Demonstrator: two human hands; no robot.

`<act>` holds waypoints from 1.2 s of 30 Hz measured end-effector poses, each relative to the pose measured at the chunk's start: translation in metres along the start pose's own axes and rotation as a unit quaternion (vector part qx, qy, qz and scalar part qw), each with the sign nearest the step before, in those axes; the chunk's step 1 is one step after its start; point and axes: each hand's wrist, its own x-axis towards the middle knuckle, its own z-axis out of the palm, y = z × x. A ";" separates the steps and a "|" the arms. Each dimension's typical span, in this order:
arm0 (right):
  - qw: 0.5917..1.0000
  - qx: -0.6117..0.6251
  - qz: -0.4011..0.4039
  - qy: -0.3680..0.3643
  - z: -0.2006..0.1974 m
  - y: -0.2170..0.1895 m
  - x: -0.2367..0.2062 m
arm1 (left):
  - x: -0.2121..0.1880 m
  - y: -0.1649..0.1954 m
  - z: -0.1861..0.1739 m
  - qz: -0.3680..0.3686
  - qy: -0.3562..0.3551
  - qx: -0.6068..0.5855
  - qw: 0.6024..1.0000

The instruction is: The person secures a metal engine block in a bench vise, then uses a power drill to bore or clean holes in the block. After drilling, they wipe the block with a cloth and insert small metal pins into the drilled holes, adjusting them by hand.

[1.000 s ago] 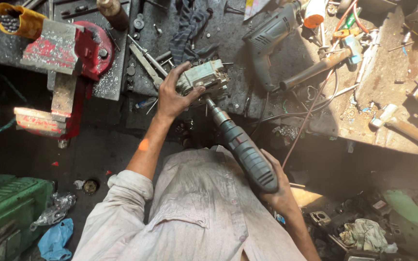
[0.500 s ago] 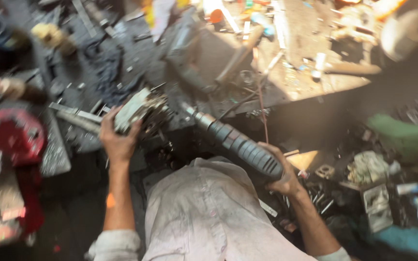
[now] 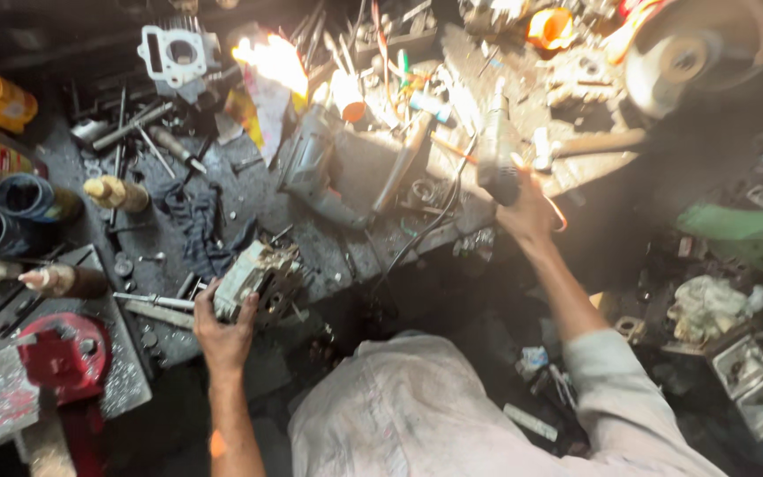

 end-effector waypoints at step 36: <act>0.997 -0.039 -0.050 0.043 0.038 0.038 0.071 | -0.011 0.010 0.015 -0.065 0.041 -0.002 0.997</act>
